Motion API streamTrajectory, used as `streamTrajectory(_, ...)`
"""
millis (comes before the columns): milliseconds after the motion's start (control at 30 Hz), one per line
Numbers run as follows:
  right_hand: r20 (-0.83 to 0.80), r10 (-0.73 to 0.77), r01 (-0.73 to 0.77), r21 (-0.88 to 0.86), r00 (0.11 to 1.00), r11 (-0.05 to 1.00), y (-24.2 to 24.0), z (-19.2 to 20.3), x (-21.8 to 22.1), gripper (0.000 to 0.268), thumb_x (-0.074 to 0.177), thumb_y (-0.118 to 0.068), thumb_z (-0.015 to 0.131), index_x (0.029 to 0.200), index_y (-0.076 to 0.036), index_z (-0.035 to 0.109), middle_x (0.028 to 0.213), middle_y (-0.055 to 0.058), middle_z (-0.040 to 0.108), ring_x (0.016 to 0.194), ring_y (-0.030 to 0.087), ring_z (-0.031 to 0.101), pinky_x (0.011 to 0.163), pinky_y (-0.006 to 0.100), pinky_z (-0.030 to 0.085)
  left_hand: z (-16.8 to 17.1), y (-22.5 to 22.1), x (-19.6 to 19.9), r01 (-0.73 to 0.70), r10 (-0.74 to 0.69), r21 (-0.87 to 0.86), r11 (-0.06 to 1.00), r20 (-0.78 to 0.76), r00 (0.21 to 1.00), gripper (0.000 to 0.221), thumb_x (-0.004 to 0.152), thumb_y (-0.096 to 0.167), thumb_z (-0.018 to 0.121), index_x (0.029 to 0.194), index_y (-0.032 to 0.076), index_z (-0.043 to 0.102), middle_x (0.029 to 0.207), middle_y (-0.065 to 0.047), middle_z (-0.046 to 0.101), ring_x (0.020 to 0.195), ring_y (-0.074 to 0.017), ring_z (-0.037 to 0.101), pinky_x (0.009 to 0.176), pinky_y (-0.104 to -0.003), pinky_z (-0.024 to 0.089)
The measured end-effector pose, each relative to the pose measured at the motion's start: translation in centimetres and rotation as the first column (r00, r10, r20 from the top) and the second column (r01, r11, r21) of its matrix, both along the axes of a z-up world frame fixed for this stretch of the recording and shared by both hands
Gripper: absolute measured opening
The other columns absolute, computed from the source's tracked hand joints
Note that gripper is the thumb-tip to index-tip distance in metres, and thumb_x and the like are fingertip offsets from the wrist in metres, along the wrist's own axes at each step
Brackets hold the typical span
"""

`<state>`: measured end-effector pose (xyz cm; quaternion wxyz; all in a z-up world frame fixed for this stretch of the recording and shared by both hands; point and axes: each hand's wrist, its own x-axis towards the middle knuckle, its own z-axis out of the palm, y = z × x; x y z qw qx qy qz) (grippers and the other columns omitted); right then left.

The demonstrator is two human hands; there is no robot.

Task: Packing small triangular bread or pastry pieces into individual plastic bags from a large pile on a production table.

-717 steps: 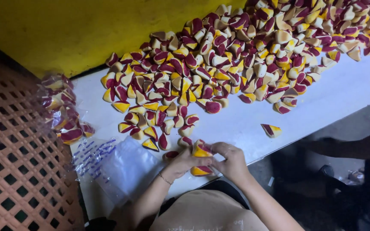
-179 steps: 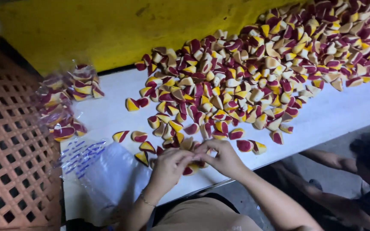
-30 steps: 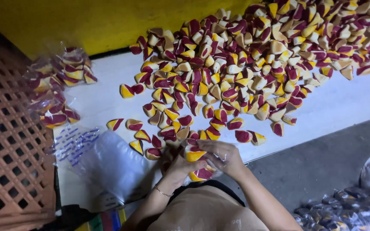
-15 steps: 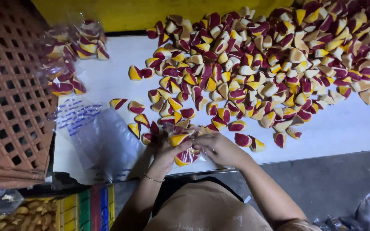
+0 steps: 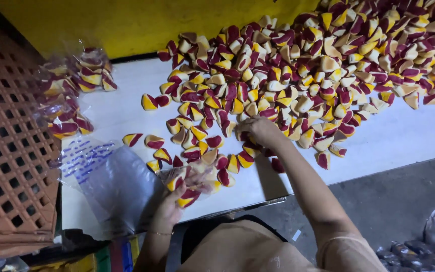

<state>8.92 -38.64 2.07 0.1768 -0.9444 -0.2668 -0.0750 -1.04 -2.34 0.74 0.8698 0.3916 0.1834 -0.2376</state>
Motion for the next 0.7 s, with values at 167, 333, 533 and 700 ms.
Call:
streamTrajectory(167,-0.514,0.056,0.037,0.168,0.856,0.985,2.8,0.8,-0.5,0.023,0.090,-0.003,0.070,0.111,-0.012,0.075,0.117,0.007,0.075,0.105,0.027,0.071,0.091,0.042,0.058,-1.7,3.0,-0.4,0.105,-0.102,0.019,0.994,-0.122,0.987,0.082,0.069,0.015,0.077,0.145,0.009,0.047,0.137,-0.020,0.061,0.126,-0.0376,0.059,0.102,-0.049,0.051)
streamTrajectory(333,-0.216,-0.132,0.178,0.208,0.967,0.962,3.7,-0.5,-0.8,0.010,0.089,-0.012,0.075,0.099,-0.012,0.078,0.099,0.006,0.073,0.090,0.024,0.069,0.079,0.041,0.059,-3.5,5.4,0.0,0.199,-0.210,-0.234,0.952,-0.023,0.977,0.060,0.080,0.016,0.079,0.135,0.003,0.059,0.124,-0.019,0.070,0.114,-0.0356,0.067,0.099,-0.051,0.056)
streamTrajectory(533,-0.059,-0.021,0.001,-0.323,0.998,0.946,6.6,1.4,2.2,0.053,0.075,-0.042,0.084,0.120,-0.017,0.072,0.113,0.001,0.072,0.100,0.024,0.062,0.088,0.037,0.053,-3.3,5.9,2.6,0.273,-0.291,-0.113,0.955,-0.196,0.936,0.075,0.072,0.014,0.078,0.142,0.007,0.051,0.129,-0.020,0.065,0.120,-0.0372,0.062,0.101,-0.051,0.053)
streamTrajectory(700,0.054,-0.281,0.276,0.080,0.958,0.958,5.8,0.4,-0.4,0.019,0.089,-0.016,0.076,0.105,-0.005,0.076,0.100,0.010,0.066,0.091,0.026,0.060,0.073,0.036,0.056,-2.0,6.4,4.4,0.315,-0.311,-0.022,0.949,-0.235,0.921,0.071,0.067,0.016,0.081,0.134,0.005,0.058,0.124,-0.019,0.068,0.118,-0.0374,0.065,0.097,-0.053,0.055)
